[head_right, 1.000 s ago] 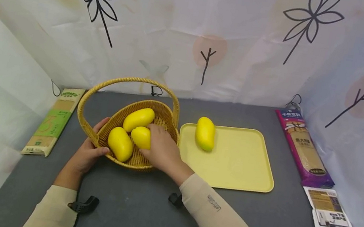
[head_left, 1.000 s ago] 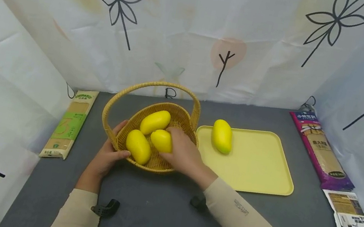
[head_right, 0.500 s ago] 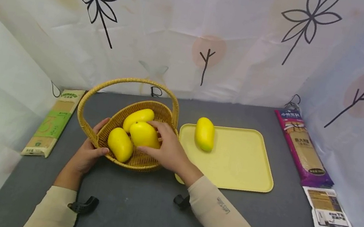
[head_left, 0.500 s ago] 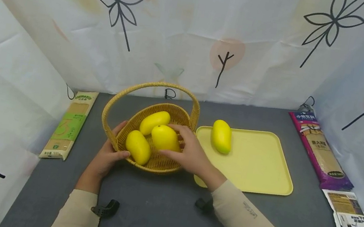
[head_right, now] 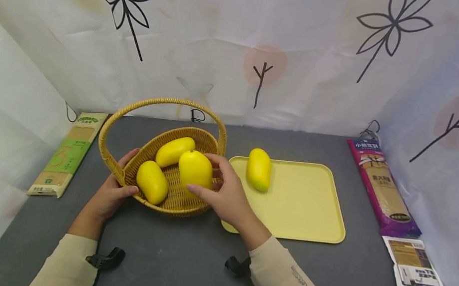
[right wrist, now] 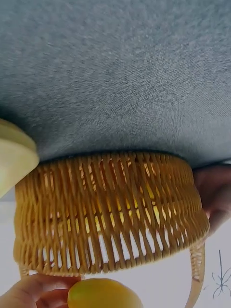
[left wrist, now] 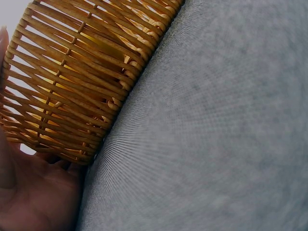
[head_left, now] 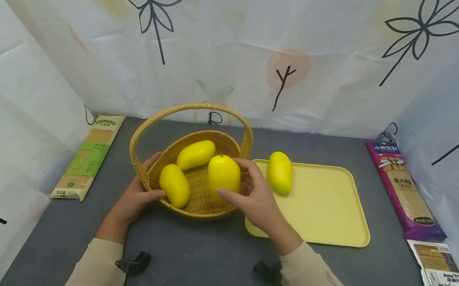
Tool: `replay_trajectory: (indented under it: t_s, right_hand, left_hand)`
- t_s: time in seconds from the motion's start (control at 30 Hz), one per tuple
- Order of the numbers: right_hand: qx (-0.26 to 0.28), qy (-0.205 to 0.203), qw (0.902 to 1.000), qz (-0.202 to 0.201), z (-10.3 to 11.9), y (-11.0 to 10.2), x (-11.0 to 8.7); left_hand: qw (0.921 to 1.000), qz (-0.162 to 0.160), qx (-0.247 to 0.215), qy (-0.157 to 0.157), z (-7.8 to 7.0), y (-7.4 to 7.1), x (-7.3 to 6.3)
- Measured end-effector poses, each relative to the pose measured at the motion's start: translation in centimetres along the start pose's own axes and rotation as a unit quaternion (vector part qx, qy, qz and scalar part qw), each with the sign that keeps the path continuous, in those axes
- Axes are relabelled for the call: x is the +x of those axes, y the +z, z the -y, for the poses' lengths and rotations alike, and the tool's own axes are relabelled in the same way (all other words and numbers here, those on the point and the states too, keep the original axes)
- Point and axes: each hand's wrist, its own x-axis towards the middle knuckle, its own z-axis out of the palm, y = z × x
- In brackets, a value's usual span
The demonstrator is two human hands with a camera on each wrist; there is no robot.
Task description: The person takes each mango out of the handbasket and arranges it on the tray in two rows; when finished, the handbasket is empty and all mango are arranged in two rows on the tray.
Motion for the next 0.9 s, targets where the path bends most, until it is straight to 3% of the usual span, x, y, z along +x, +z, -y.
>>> replay_trajectory:
  t_s: [0.3,0.63,0.9]
  right_hand:
    - [0.006,0.033,0.9992,-0.023,0.8,-1.7,-2.4]
    - [-0.005,0.08,0.9955,-0.05,-0.8,-4.0,-4.4]
    - [-0.065,0.13,0.9875,-0.061,-2.5,-5.7,-5.4]
  left_hand:
    - [1.0,-0.003,0.005,0.0,-0.3,0.1,-0.3]
    - [0.9999,-0.009,0.005,-0.002,-0.4,0.4,-0.2]
    - [1.0,-0.006,0.006,0.0,-0.3,0.3,-0.1]
